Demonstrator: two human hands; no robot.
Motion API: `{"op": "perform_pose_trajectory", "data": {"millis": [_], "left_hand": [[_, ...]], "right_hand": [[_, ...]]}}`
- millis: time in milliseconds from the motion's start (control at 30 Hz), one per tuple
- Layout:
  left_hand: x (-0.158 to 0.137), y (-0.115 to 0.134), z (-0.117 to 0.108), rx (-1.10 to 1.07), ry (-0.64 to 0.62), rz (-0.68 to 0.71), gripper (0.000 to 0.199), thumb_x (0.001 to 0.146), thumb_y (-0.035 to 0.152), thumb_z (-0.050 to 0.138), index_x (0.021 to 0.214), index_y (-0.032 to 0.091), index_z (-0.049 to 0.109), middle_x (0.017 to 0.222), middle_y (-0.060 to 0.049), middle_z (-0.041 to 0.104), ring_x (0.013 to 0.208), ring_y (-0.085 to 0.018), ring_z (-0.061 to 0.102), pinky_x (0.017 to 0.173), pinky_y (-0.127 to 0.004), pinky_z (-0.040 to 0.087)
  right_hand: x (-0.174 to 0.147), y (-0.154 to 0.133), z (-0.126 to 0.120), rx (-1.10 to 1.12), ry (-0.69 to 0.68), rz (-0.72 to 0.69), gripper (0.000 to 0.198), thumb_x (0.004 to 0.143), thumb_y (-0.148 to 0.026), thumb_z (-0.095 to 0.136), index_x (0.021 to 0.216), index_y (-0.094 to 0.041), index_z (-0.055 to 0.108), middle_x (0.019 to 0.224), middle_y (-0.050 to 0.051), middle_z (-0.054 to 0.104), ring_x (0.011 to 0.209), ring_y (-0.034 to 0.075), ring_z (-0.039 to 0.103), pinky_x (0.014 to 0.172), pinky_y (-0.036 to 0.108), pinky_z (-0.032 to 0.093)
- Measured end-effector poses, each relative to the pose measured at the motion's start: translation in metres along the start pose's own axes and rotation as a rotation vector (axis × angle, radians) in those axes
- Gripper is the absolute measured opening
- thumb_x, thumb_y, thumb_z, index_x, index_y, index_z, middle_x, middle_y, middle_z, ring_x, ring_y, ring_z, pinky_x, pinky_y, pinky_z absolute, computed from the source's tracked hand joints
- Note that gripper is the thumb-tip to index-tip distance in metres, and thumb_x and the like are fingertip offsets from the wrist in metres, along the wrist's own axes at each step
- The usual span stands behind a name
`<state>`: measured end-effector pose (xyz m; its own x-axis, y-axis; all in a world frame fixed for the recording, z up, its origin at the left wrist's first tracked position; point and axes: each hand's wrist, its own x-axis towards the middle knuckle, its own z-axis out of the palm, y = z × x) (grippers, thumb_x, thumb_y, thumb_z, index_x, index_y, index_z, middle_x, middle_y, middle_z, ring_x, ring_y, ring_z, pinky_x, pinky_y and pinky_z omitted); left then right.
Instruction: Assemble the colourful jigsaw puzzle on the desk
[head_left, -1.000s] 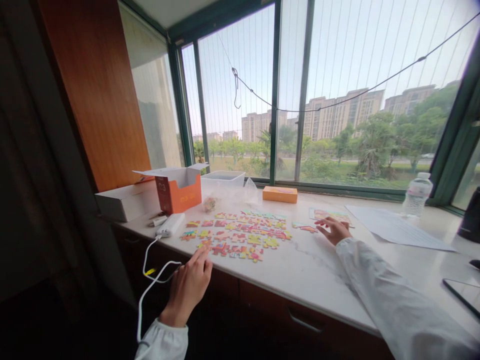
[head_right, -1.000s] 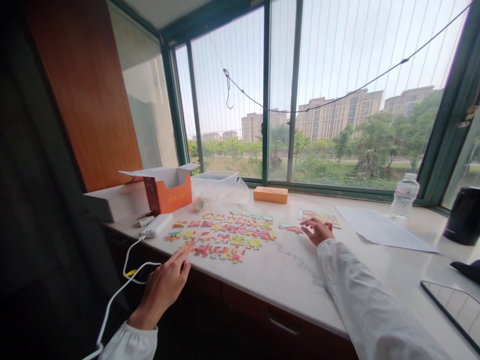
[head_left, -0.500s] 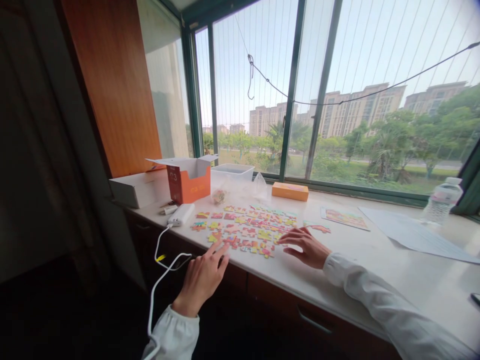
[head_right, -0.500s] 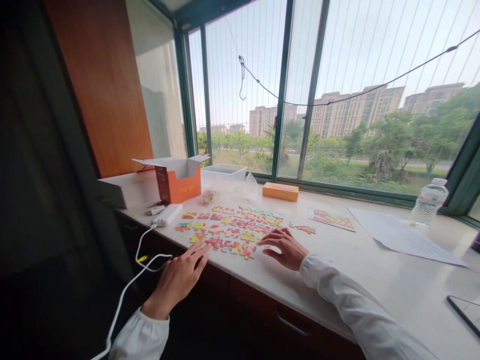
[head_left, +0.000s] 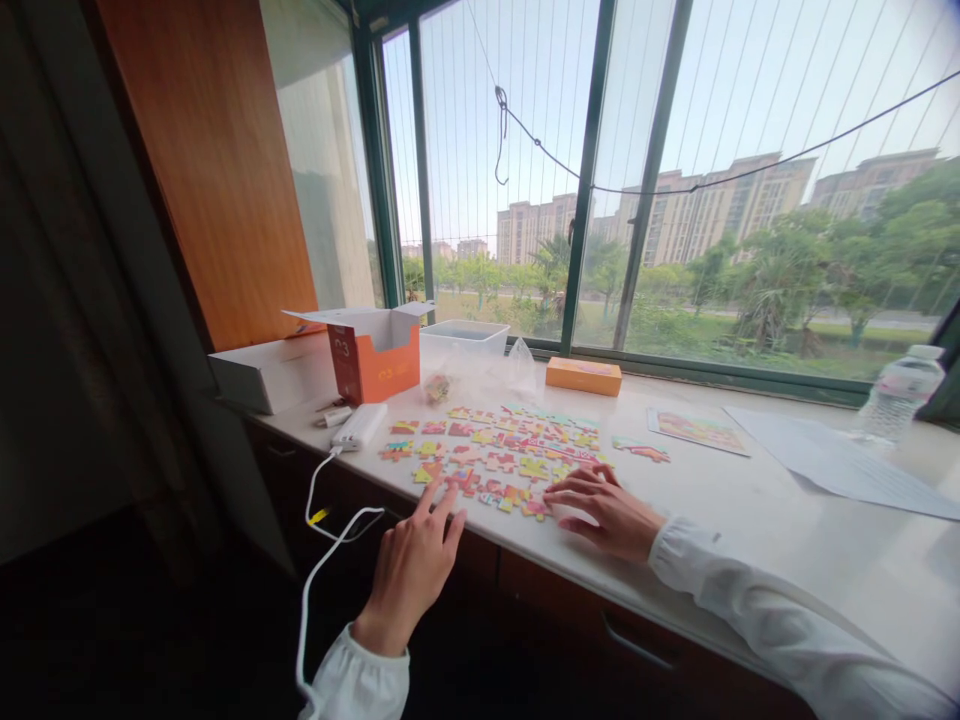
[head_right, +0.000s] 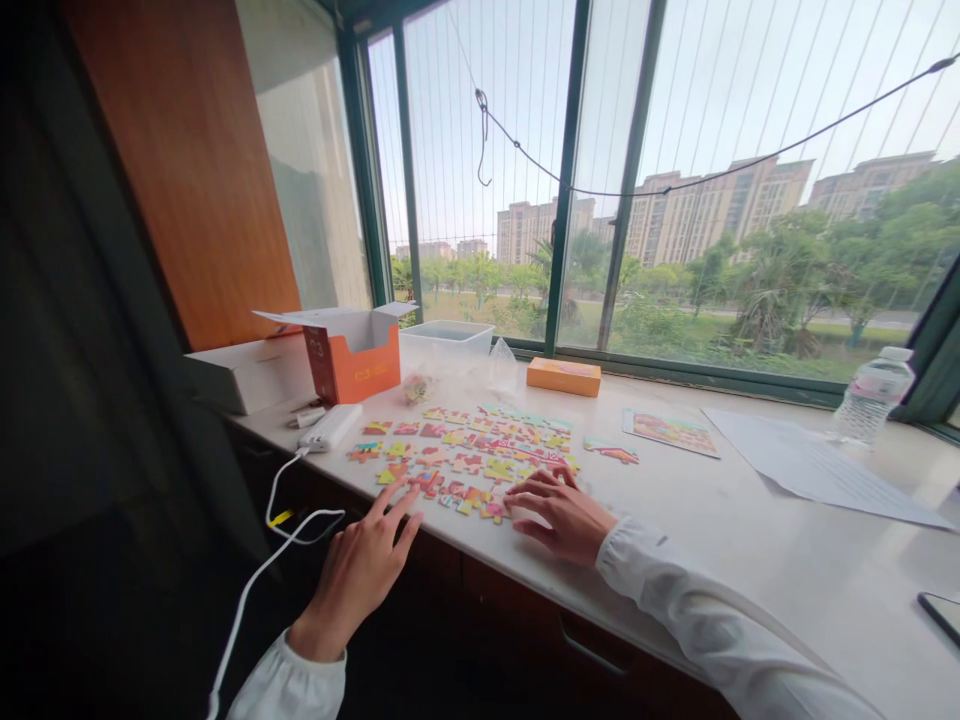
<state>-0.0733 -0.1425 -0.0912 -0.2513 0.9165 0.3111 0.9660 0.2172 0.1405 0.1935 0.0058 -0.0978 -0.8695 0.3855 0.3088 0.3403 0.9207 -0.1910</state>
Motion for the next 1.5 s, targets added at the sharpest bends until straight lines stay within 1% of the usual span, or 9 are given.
{"op": "perform_pose_trajectory", "data": {"millis": [267,500,767,867,1000,1133,1233,1367,1500], "left_hand": [[0.0,0.014,0.001,-0.126,-0.047,0.336,0.043,0.102,0.04,0.032,0.14,0.037,0.05,0.143,-0.002,0.054,0.117,-0.022,0.062,0.093,-0.034,0.053],[0.003,0.031,0.005,-0.084,-0.047,0.303,0.041,0.102,0.038,0.03,0.13,0.032,0.06,0.138,-0.003,0.059,0.103,-0.021,0.069,0.083,-0.031,0.056],[0.017,0.035,0.005,-0.038,-0.005,0.293,0.04,0.103,0.04,0.029,0.13,0.032,0.057,0.135,-0.003,0.061,0.106,-0.02,0.067,0.079,-0.029,0.054],[0.047,0.039,0.001,-0.001,0.036,0.293,0.041,0.103,0.038,0.025,0.13,0.032,0.056,0.128,-0.005,0.064,0.099,-0.02,0.069,0.078,-0.03,0.054],[0.113,0.048,-0.006,0.112,0.042,0.287,0.038,0.102,0.028,0.027,0.115,0.026,0.063,0.113,-0.009,0.068,0.096,-0.024,0.068,0.083,-0.037,0.052],[0.192,0.049,-0.006,0.146,-0.098,0.217,0.035,0.096,0.018,0.036,0.114,0.022,0.066,0.112,-0.014,0.069,0.104,-0.028,0.066,0.087,-0.042,0.05],[0.239,0.047,0.002,0.135,-0.152,0.184,0.027,0.092,0.02,0.047,0.106,0.018,0.07,0.11,-0.017,0.07,0.105,-0.031,0.066,0.087,-0.042,0.05],[0.271,0.043,0.028,0.083,-0.189,0.179,0.034,0.091,0.024,0.051,0.123,0.023,0.063,0.118,-0.014,0.069,0.11,-0.029,0.064,0.09,-0.04,0.049],[0.277,0.04,0.06,0.019,-0.214,0.218,0.041,0.093,0.024,0.048,0.132,0.029,0.056,0.126,-0.009,0.066,0.113,-0.024,0.064,0.091,-0.035,0.049]], "right_hand": [[-0.002,-0.009,-0.003,0.035,-0.048,-0.039,0.045,0.098,-0.051,0.041,0.14,-0.037,0.051,0.142,0.006,0.056,0.129,0.027,0.049,0.105,0.048,0.026],[-0.001,-0.017,-0.002,0.031,-0.047,0.041,0.043,0.098,-0.05,0.042,0.139,-0.04,0.051,0.14,0.005,0.057,0.126,0.028,0.051,0.101,0.048,0.029],[-0.002,-0.016,-0.001,0.016,0.06,0.073,0.041,0.099,-0.05,0.039,0.134,-0.036,0.055,0.135,0.007,0.06,0.121,0.025,0.052,0.1,0.045,0.029],[-0.002,-0.013,-0.001,0.008,0.114,0.114,0.037,0.1,-0.048,0.038,0.129,-0.035,0.058,0.129,0.007,0.062,0.117,0.023,0.055,0.098,0.044,0.031],[-0.003,-0.007,-0.002,-0.009,0.151,0.14,0.034,0.1,-0.047,0.039,0.124,-0.034,0.06,0.124,0.007,0.063,0.115,0.023,0.056,0.095,0.043,0.032],[-0.004,0.003,-0.004,-0.057,0.194,0.184,0.032,0.101,-0.044,0.04,0.12,-0.032,0.061,0.121,0.007,0.064,0.113,0.022,0.058,0.094,0.041,0.031],[-0.006,0.015,-0.005,-0.109,0.222,0.23,0.031,0.101,-0.044,0.04,0.12,-0.031,0.061,0.118,0.007,0.065,0.109,0.022,0.061,0.092,0.041,0.032],[-0.009,0.03,-0.005,-0.154,0.247,0.28,0.031,0.101,-0.042,0.041,0.121,-0.031,0.061,0.116,0.007,0.067,0.106,0.021,0.062,0.091,0.04,0.033],[-0.011,0.04,-0.003,-0.127,0.23,0.333,0.03,0.1,-0.043,0.04,0.116,-0.031,0.063,0.114,0.006,0.067,0.106,0.021,0.062,0.09,0.04,0.034]]}}
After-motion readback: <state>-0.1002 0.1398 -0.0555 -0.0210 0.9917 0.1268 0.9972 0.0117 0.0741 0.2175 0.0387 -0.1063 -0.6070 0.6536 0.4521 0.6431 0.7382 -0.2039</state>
